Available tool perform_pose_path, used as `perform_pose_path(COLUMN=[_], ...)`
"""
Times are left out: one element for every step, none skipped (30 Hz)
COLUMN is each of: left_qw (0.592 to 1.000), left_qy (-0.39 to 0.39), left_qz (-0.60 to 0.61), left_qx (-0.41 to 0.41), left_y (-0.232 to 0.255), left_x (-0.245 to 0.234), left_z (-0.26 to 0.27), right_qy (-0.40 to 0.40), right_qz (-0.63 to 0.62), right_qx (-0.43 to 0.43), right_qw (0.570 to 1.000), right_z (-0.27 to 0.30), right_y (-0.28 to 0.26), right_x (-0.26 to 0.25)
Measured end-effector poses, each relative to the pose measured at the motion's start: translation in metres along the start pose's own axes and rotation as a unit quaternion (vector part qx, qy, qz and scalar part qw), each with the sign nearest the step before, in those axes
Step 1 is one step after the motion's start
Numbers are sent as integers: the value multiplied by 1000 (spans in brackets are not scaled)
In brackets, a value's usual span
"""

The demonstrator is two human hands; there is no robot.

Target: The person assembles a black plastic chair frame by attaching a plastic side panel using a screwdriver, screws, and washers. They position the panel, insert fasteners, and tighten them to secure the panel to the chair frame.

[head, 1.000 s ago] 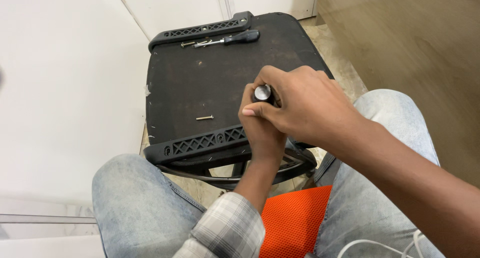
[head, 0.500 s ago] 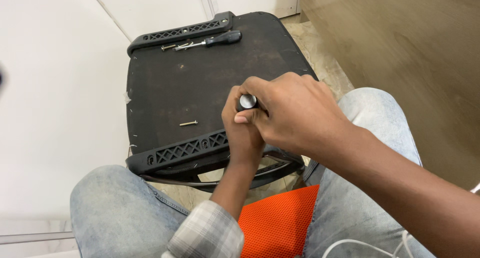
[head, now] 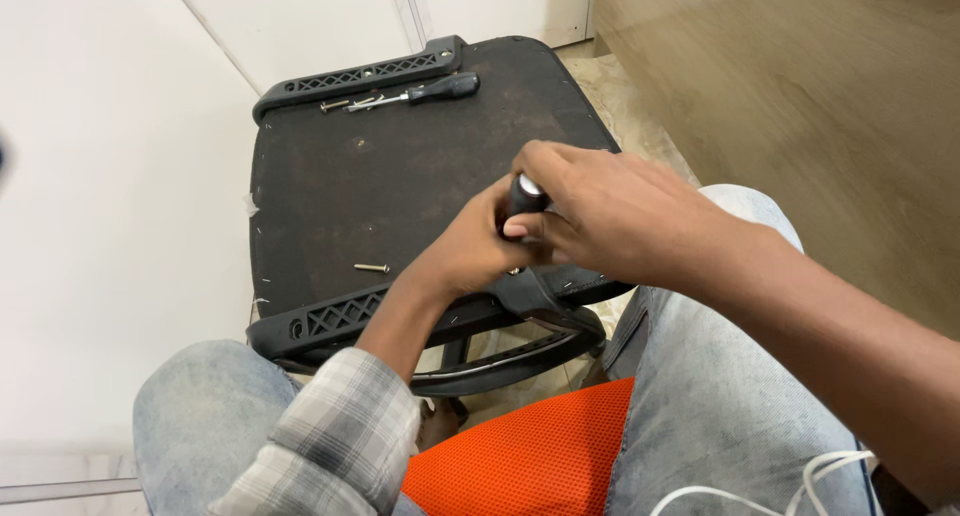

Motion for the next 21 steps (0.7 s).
perform_pose_path(left_qw=[997,990,976,961,940,915,906,896,884,883,882,882,878,873,867,867,865,862,862,862,861], left_qy=[22,43,63,103,143,183,204,226,243,243,247,251,241,231,220,224,228,232,238,245,251], left_qz=[-59,-118,-179,-237,-294,-349,-362,-375,-394,-398,-395,-393,-402,-410,-417,-419,-424,-428,-428,-429,-431], left_qx=[-36,-71,-107,-102,-97,-90,-82,-74,-60,-62,-65,-68,-99,-130,-158,-152,-146,-141,-127,-113,-99], left_y=[-1,-4,-8,-12,-18,-22,-25,-28,-32,-35,-36,-36,-36,-36,-36,-35,-34,-34,-35,-35,-37], left_x=[2,4,7,11,17,19,19,20,21,23,24,23,25,27,29,31,32,33,34,35,34], left_z=[8,18,30,42,54,63,68,72,74,75,74,72,70,69,66,65,65,67,67,67,67], right_qy=[31,61,93,103,113,121,141,160,187,193,194,196,191,186,183,179,175,170,167,164,161], right_qz=[-39,-77,-119,-156,-192,-227,-240,-253,-270,-271,-266,-262,-262,-262,-262,-257,-254,-251,-248,-244,-241], right_qx=[2,5,9,47,85,122,115,107,100,112,125,137,134,132,129,135,139,144,143,143,143], right_qw=[999,995,988,981,971,959,954,948,939,936,936,935,936,938,939,940,941,942,944,945,946], right_z=[4,10,17,25,36,43,45,46,51,55,55,53,51,50,49,48,49,49,48,48,47], right_y=[2,5,9,14,21,24,24,24,26,28,26,23,22,21,20,19,18,17,16,15,13], right_x=[3,6,12,17,22,25,22,18,19,22,19,17,16,15,14,13,13,14,14,14,15])
Point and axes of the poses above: each hand's wrist, its own z-axis away from the middle knuckle, its own x-axis out of the palm, y = z × x, the point moved 1 cm from there along -z, towards the middle knuckle, and after that the axes turned 6 degrees about x, right-handed, at the moved point
